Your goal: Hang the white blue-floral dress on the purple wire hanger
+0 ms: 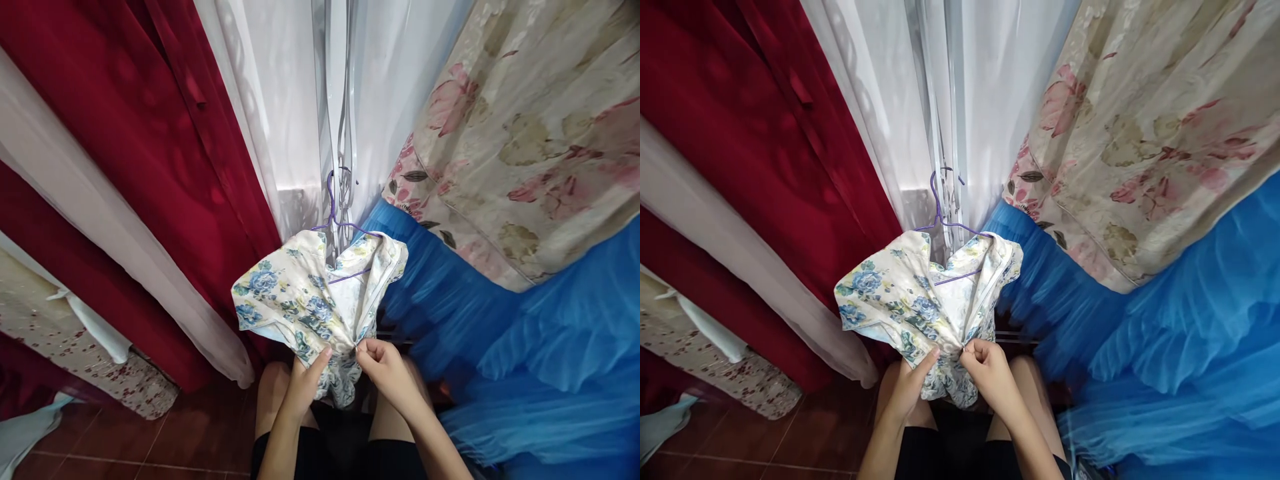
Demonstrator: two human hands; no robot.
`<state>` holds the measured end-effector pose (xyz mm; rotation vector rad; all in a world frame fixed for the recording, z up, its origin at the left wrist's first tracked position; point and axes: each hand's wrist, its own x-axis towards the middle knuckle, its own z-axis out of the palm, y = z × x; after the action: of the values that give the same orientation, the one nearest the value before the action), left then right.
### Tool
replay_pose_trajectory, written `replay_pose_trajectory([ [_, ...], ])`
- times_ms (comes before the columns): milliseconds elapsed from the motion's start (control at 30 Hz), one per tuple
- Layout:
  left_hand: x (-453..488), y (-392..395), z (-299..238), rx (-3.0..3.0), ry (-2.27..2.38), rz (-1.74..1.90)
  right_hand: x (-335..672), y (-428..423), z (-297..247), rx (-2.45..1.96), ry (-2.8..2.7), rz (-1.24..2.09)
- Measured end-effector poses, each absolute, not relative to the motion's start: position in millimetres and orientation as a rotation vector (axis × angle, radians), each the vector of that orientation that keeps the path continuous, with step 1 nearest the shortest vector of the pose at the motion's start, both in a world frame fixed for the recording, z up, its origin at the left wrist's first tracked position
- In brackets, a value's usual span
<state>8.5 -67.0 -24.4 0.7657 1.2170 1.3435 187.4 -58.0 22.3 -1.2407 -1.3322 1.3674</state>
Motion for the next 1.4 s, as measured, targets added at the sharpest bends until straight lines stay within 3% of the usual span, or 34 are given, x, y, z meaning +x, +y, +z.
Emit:
replay_pose_trajectory([
  [133, -6, -55, -27, 0.815, 1.324, 1.548, 187, -57, 24, -1.195, -1.349, 1.463],
  [267, 4, -68, -32, 1.097, 1.742, 1.942, 178, -58, 14, -1.162, -1.286, 1.498],
  [467, 47, -87, -31, 1.541, 1.456, 1.422, 168, -58, 1, -1.102, -1.266, 1.523],
  [733, 48, -72, -24, 1.714, 1.399, 1.347, 164, -59, -16, -1.267, -1.293, 1.218],
  [867, 46, -74, -25, 1.75, 1.45, 1.352, 160, -63, -15, -1.207, -1.261, 1.263],
  [1033, 48, -75, -27, 1.816, 1.458, 1.294, 163, -49, 28, -1.068, -1.015, 1.432],
  [1267, 43, -74, -21, 1.917, 1.469, 1.143, 166, 9, 136, -0.844, -1.02, 1.33],
  [1400, 38, -70, -38, 1.934, 1.502, 1.115, 158, 18, 167, -0.784, -1.103, 1.266],
])
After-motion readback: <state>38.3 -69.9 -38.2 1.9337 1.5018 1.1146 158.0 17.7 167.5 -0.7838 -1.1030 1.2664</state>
